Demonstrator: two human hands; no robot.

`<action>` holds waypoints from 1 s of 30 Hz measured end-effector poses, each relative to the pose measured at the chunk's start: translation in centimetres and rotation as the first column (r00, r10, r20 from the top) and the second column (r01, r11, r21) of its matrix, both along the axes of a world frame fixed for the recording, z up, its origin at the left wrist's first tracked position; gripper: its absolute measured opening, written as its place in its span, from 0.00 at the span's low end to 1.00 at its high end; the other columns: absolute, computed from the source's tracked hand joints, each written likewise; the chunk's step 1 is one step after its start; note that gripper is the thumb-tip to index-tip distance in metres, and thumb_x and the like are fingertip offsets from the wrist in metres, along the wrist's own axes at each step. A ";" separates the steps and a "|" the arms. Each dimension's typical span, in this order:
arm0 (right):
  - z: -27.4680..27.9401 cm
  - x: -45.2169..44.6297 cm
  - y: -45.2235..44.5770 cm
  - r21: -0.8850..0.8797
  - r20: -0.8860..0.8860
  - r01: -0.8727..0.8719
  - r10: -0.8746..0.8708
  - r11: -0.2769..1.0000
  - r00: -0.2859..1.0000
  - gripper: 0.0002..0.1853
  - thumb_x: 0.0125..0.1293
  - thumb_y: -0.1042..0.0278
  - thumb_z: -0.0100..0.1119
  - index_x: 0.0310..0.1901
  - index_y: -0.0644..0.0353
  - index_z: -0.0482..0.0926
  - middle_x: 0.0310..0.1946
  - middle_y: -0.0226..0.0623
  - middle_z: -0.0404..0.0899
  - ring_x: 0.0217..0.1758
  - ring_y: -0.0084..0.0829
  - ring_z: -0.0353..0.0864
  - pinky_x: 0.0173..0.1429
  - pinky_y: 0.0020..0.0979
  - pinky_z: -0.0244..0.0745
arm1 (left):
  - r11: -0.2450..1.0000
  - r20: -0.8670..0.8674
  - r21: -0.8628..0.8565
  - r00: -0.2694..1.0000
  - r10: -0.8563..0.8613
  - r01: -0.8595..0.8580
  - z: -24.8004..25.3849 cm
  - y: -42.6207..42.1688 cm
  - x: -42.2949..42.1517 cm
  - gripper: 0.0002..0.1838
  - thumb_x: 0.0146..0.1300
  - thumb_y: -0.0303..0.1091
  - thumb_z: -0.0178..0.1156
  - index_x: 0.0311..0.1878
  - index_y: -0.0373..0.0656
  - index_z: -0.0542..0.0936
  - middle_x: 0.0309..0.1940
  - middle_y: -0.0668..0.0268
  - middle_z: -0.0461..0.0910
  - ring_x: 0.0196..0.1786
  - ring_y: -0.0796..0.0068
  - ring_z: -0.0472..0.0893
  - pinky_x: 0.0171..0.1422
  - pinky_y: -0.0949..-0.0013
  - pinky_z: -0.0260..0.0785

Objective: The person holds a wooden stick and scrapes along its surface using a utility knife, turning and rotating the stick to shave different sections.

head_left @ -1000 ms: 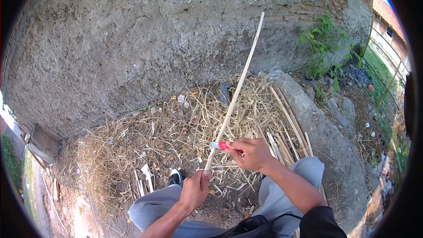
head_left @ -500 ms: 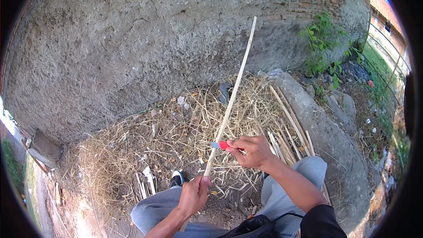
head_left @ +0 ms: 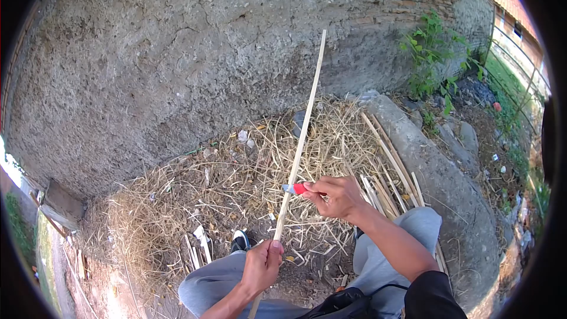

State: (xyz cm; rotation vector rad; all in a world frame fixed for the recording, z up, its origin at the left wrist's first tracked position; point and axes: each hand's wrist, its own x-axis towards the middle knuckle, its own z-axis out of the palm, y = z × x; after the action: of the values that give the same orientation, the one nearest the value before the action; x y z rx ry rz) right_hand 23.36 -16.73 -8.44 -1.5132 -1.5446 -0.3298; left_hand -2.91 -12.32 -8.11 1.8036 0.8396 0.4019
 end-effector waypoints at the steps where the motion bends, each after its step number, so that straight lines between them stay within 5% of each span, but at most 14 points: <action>1: -0.2 0.4 0.4 0.014 -0.046 0.044 -0.044 0.999 0.998 0.06 0.62 0.60 0.68 0.32 0.52 0.86 0.18 0.30 0.80 0.14 0.30 0.76 0.17 0.31 0.67 | 1.000 0.000 0.001 1.000 0.001 -0.001 0.2 -0.3 -0.2 0.18 0.77 0.38 0.48 0.33 0.36 0.77 0.16 0.69 0.72 0.20 0.83 0.70 0.25 0.71 0.64; 2: -0.5 1.3 0.7 0.023 -0.092 0.091 -0.088 0.996 0.992 0.07 0.62 0.63 0.69 0.30 0.55 0.85 0.17 0.33 0.79 0.14 0.31 0.75 0.18 0.32 0.66 | 1.000 -0.030 -0.006 0.999 -0.030 0.030 0.4 -1.0 -0.5 0.18 0.77 0.38 0.48 0.34 0.36 0.76 0.17 0.70 0.72 0.21 0.86 0.68 0.25 0.73 0.62; 4: 0.6 7.5 0.3 -0.272 -0.229 0.417 -0.479 0.867 0.848 0.09 0.63 0.63 0.67 0.29 0.58 0.82 0.16 0.35 0.78 0.15 0.34 0.76 0.21 0.31 0.69 | 0.998 -0.065 -0.006 0.996 -0.066 0.066 0.4 -2.1 -1.5 0.18 0.78 0.38 0.47 0.34 0.36 0.75 0.18 0.72 0.71 0.22 0.88 0.67 0.26 0.76 0.61; 6: 0.8 11.7 -0.8 -0.136 -0.077 0.498 -0.511 0.856 0.856 0.13 0.70 0.59 0.61 0.35 0.60 0.80 0.16 0.31 0.79 0.15 0.26 0.71 0.23 0.33 0.66 | 0.986 -0.145 0.042 0.977 -0.156 0.164 0.0 -2.3 -2.8 0.17 0.77 0.39 0.49 0.34 0.37 0.77 0.16 0.70 0.72 0.20 0.85 0.70 0.26 0.73 0.64; 7: 0.5 12.8 -1.1 -0.123 -0.075 0.505 -0.516 0.854 0.854 0.13 0.70 0.59 0.61 0.35 0.60 0.80 0.16 0.31 0.79 0.15 0.26 0.71 0.23 0.33 0.66 | 0.984 -0.139 0.054 0.977 -0.161 0.170 0.0 -1.6 -2.9 0.17 0.77 0.39 0.49 0.34 0.37 0.77 0.16 0.70 0.72 0.20 0.85 0.70 0.26 0.73 0.64; 10: 0.2 13.0 -1.8 0.092 -0.488 0.402 -0.311 0.911 0.816 0.12 0.70 0.66 0.61 0.33 0.65 0.74 0.26 0.38 0.84 0.23 0.15 0.69 0.28 0.25 0.63 | 0.989 -0.118 -0.142 0.991 -0.066 0.049 -1.0 -0.2 -3.7 0.18 0.77 0.40 0.49 0.35 0.37 0.78 0.18 0.70 0.73 0.23 0.86 0.71 0.28 0.74 0.65; 13: 1.3 8.7 -2.9 0.019 -0.604 0.220 -0.164 0.975 0.780 0.12 0.70 0.66 0.62 0.34 0.66 0.74 0.32 0.41 0.86 0.24 0.13 0.69 0.29 0.23 0.64 | 0.956 -0.093 -0.291 0.996 -0.003 -0.024 -1.8 0.2 -4.0 0.19 0.77 0.41 0.49 0.34 0.37 0.78 0.19 0.71 0.74 0.24 0.86 0.71 0.29 0.75 0.65; 14: 1.0 7.4 -3.3 -0.033 -0.604 0.128 -0.122 0.991 0.788 0.12 0.69 0.65 0.63 0.34 0.65 0.75 0.32 0.41 0.86 0.24 0.15 0.73 0.30 0.23 0.68 | 0.965 -0.005 -0.263 1.000 -0.003 0.002 -2.2 -0.1 -3.6 0.19 0.79 0.41 0.46 0.35 0.38 0.74 0.16 0.74 0.67 0.17 0.89 0.62 0.19 0.78 0.53; 16: 2.1 3.2 -4.0 -0.201 -0.481 0.042 -0.136 0.979 0.866 0.11 0.68 0.64 0.65 0.35 0.62 0.77 0.34 0.41 0.87 0.26 0.22 0.81 0.31 0.25 0.73 | 0.951 0.005 -0.310 1.000 0.011 -0.009 -2.1 -0.1 -3.2 0.19 0.79 0.41 0.45 0.35 0.38 0.74 0.16 0.75 0.66 0.17 0.90 0.61 0.19 0.78 0.53; 18: 1.3 0.5 -3.5 -0.187 -0.326 -0.071 0.006 0.980 0.945 0.11 0.66 0.60 0.66 0.35 0.58 0.78 0.34 0.39 0.87 0.24 0.38 0.84 0.28 0.33 0.76 | 0.936 0.011 -0.352 1.000 0.023 -0.018 -1.8 -0.1 -2.6 0.19 0.79 0.42 0.45 0.35 0.38 0.74 0.16 0.75 0.65 0.17 0.90 0.60 0.18 0.78 0.52; 24: 0.4 -1.6 -3.0 -0.255 -0.136 -0.126 0.093 0.959 0.986 0.09 0.63 0.59 0.68 0.33 0.55 0.83 0.31 0.34 0.87 0.19 0.33 0.82 0.22 0.33 0.74 | 0.916 -0.013 -0.401 1.000 0.008 -0.013 -1.0 -0.3 -2.0 0.22 0.79 0.44 0.46 0.32 0.38 0.74 0.17 0.74 0.68 0.21 0.88 0.64 0.25 0.77 0.58; 26: 0.4 -1.5 -3.0 -0.240 -0.101 -0.099 0.077 0.966 0.992 0.09 0.62 0.59 0.69 0.33 0.55 0.84 0.30 0.33 0.87 0.18 0.31 0.81 0.21 0.32 0.73 | 0.968 -0.037 -0.252 0.999 -0.012 0.002 -1.0 -0.7 -1.8 0.22 0.79 0.44 0.45 0.32 0.39 0.74 0.17 0.74 0.68 0.21 0.89 0.64 0.24 0.77 0.58; 30: 0.0 -1.4 -2.8 -0.159 -0.030 -0.014 0.009 0.987 0.999 0.08 0.60 0.59 0.71 0.33 0.53 0.86 0.27 0.30 0.86 0.16 0.27 0.78 0.18 0.29 0.69 | 0.961 -0.071 -0.276 0.996 -0.051 0.029 0.1 -0.4 -1.6 0.21 0.79 0.44 0.45 0.32 0.39 0.73 0.17 0.74 0.68 0.21 0.89 0.64 0.24 0.77 0.58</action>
State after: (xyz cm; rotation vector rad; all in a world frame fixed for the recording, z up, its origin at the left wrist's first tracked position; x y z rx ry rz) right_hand 21.98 -19.56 -8.45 -1.6243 -1.5865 -0.1797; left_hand -4.49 -12.75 -8.06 1.5818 0.8660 0.1789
